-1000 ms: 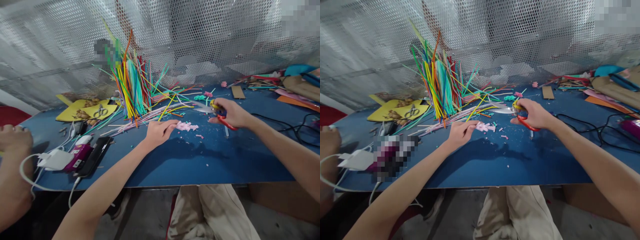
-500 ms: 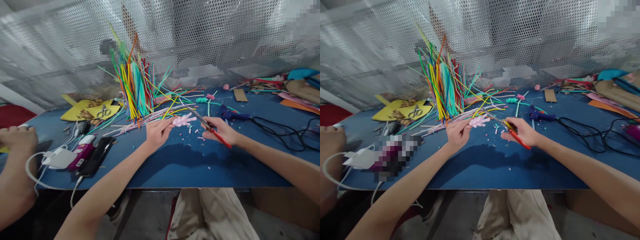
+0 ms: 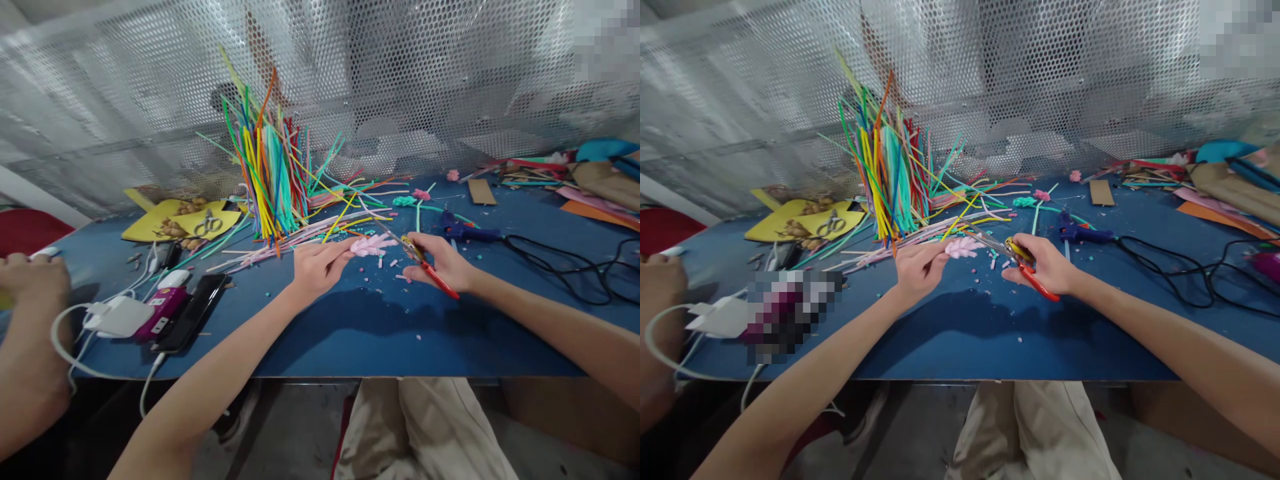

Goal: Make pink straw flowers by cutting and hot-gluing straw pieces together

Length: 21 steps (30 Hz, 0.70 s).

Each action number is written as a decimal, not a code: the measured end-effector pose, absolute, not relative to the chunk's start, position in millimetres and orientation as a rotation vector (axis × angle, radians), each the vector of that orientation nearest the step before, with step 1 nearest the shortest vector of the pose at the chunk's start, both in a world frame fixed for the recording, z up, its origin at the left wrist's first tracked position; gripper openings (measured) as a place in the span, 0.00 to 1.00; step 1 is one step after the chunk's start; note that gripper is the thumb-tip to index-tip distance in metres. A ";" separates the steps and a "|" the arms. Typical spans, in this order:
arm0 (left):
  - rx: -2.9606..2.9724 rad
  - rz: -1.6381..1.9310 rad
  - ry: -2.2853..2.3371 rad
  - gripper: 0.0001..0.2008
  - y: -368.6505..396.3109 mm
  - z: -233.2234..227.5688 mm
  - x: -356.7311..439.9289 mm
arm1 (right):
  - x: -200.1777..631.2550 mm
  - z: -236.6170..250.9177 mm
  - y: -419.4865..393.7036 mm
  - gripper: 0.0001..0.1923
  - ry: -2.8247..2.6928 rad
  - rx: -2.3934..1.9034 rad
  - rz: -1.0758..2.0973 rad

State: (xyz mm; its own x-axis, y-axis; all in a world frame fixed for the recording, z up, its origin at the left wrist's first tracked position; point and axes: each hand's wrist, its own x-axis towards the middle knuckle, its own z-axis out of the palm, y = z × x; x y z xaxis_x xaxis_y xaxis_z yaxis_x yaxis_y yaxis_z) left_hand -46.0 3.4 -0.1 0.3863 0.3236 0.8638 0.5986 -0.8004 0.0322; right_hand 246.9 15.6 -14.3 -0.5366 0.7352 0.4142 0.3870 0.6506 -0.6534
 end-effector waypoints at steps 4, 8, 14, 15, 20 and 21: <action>-2.388 -1.364 -0.803 0.13 4.0 -0.9 -46.9 | 247.3 -10.9 14.9 0.19 -2.206 -0.855 0.728; -2.443 -1.359 -0.778 0.14 4.1 -0.9 -47.2 | 247.4 -8.3 13.4 0.18 -2.249 -0.814 0.870; -2.460 -1.358 -0.716 0.14 4.2 0.4 -45.8 | 247.6 -9.5 12.8 0.18 -2.238 -0.820 0.889; -2.457 -1.368 -0.710 0.14 4.3 0.5 -45.4 | 247.7 -10.3 12.9 0.18 -2.233 -0.816 0.879; -2.443 -1.387 -0.723 0.14 4.6 -0.1 -44.5 | 247.1 -14.3 13.4 0.19 -2.206 -0.817 0.777; -2.442 -1.383 -0.724 0.14 4.6 -0.3 -44.5 | 246.7 -14.6 13.4 0.20 -2.203 -0.819 0.751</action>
State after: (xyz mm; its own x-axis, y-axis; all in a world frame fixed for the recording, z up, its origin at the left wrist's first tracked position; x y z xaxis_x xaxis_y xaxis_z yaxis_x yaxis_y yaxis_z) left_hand -44.5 4.6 -0.3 0.4284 0.2994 0.8525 0.5297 -0.8476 0.0315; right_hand 246.7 13.4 -14.6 -0.5847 0.7178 0.3781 0.3376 0.6390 -0.6912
